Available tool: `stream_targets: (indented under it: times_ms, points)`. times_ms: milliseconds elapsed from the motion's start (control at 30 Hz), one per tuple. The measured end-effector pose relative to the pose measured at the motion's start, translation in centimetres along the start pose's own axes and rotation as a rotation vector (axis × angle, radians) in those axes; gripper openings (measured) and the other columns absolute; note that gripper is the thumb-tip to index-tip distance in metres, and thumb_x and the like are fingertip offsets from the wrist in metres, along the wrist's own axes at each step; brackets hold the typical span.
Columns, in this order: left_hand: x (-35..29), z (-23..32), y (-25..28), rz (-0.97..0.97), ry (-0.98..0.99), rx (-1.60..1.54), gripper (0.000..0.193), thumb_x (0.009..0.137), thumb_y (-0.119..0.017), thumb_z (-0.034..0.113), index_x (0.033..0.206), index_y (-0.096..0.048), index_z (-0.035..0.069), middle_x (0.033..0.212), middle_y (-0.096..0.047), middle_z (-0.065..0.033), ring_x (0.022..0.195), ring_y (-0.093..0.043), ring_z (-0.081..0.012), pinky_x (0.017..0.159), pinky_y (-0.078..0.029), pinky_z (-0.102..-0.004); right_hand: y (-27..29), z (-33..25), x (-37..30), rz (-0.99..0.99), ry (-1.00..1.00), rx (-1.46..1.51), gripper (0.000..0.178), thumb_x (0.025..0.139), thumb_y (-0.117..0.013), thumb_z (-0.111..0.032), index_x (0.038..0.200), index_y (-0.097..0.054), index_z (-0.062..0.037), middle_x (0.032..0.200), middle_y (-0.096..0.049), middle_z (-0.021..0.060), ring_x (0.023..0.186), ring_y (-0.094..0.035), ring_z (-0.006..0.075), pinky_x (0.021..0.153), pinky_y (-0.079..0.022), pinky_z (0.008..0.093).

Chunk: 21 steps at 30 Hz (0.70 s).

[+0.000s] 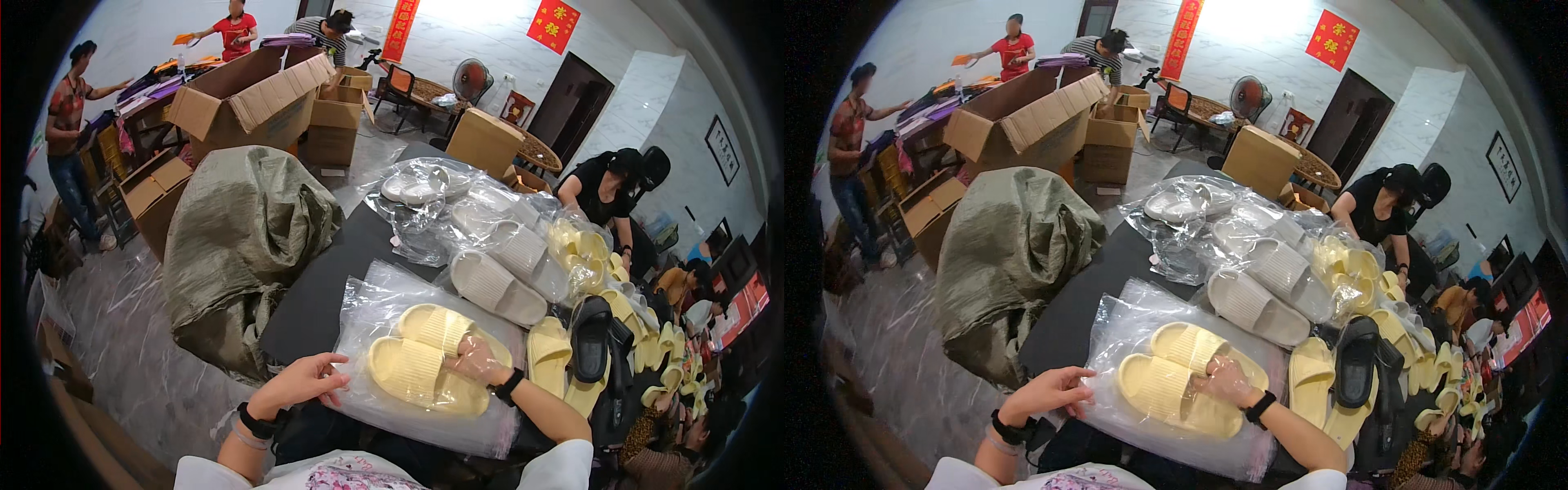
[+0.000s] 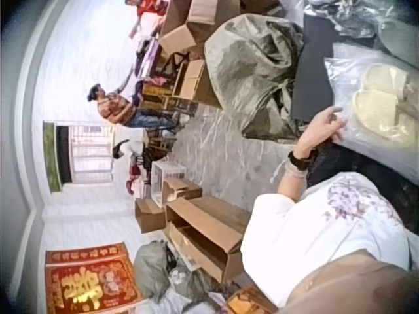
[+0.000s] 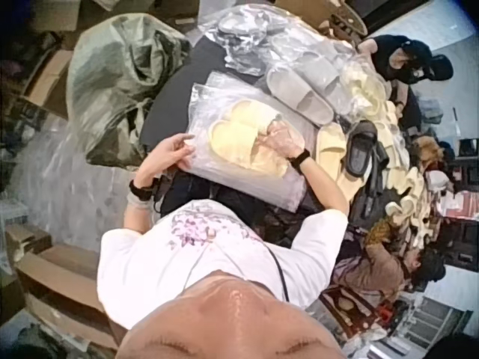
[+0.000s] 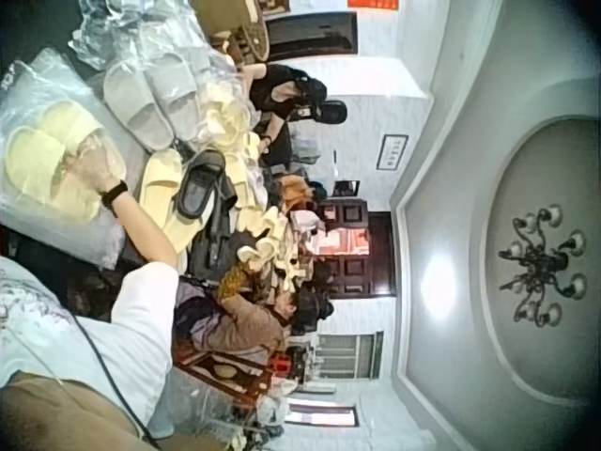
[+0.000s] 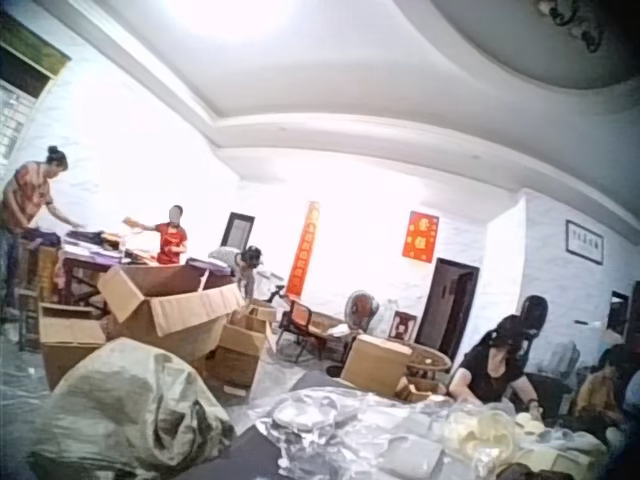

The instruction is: Packaging finished plastic slippers into plastic bags and placing them into a large collection bag.

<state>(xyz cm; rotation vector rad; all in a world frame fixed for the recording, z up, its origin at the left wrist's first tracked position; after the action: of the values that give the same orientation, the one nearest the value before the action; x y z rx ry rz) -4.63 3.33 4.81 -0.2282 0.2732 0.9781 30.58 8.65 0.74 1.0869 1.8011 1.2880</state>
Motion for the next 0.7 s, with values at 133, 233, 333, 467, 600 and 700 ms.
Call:
stream_targets:
  times_ms: [133,233,333,467,600,700]
  points:
    - [-0.2,-2.0,1.1,0.3,-0.113,0.03,0.035,0.086,-0.058,0.01,0.116,-0.049,-0.007,0.09,-0.064,-0.0117,0.07,-0.066,-0.0158,0.056,-0.05,-0.0229,6.7,-4.5,-2.5,0.286,0.141,-0.103,0.02,0.066,-0.065,-0.025,0.075,-0.068,-0.008,0.065,-0.061,0.0114,0.058,-0.059,0.0298,0.052,-0.047,0.0375]
    - [0.7,-2.2,1.4,0.429,-0.144,0.074,0.029,0.084,-0.059,0.007,0.11,-0.054,-0.006,0.087,-0.065,-0.0105,0.072,-0.066,-0.0157,0.057,-0.051,-0.0233,9.5,-3.9,-6.3,0.559,0.095,-0.149,0.017,0.062,-0.066,-0.017,0.077,-0.069,-0.0097,0.063,-0.06,0.0119,0.055,-0.058,0.0291,0.051,-0.047,0.0363]
    - [1.6,-2.0,0.5,0.399,-0.142,0.135,0.028,0.084,-0.06,0.008,0.108,-0.055,-0.005,0.085,-0.063,-0.0088,0.067,-0.063,-0.0122,0.055,-0.049,-0.0229,10.4,-1.8,-10.7,0.636,-0.125,-0.072,0.019,0.065,-0.065,-0.013,0.081,-0.067,-0.0036,0.066,-0.061,0.0139,0.057,-0.059,0.0299,0.052,-0.047,0.0354]
    - [2.4,-2.5,-0.1,0.378,-0.192,0.14,0.029,0.083,-0.06,0.009,0.109,-0.054,-0.004,0.08,-0.061,-0.006,0.061,-0.06,-0.0091,0.052,-0.046,-0.022,13.2,-0.1,-15.8,0.849,-0.47,-0.088,0.016,0.074,-0.061,-0.007,0.085,-0.064,0.0036,0.077,-0.064,0.0186,0.069,-0.062,0.0265,0.062,-0.045,0.0311]
    - [3.1,-1.4,-1.1,0.397,-0.181,0.198,0.031,0.081,-0.061,0.009,0.108,-0.056,-0.004,0.078,-0.062,-0.0082,0.057,-0.061,-0.011,0.053,-0.048,-0.023,16.1,1.6,-21.7,1.215,-0.642,0.456,0.027,0.088,-0.046,-0.005,0.112,-0.052,0.0062,0.106,-0.06,0.0089,0.092,-0.059,0.0202,0.081,-0.045,0.0289]
    - [3.6,-1.4,-1.8,0.381,-0.18,0.212,0.032,0.081,-0.061,0.009,0.109,-0.055,-0.005,0.078,-0.062,-0.0085,0.056,-0.06,-0.0114,0.052,-0.048,-0.0231,13.6,2.7,-25.5,1.544,-0.495,0.281,0.037,0.092,-0.047,-0.016,0.125,-0.041,0.0002,0.123,-0.05,0.0114,0.107,-0.053,0.0214,0.09,-0.045,0.0329]
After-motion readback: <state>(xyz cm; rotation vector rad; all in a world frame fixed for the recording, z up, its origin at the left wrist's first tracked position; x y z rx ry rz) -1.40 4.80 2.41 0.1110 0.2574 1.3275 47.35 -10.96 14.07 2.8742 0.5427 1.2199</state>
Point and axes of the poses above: each hand's wrist, its own x-axis towards the middle knuckle, its own y-axis out of the back of the hand, z = x × y, the point moved 2 cm from there along x, towards the middle knuckle
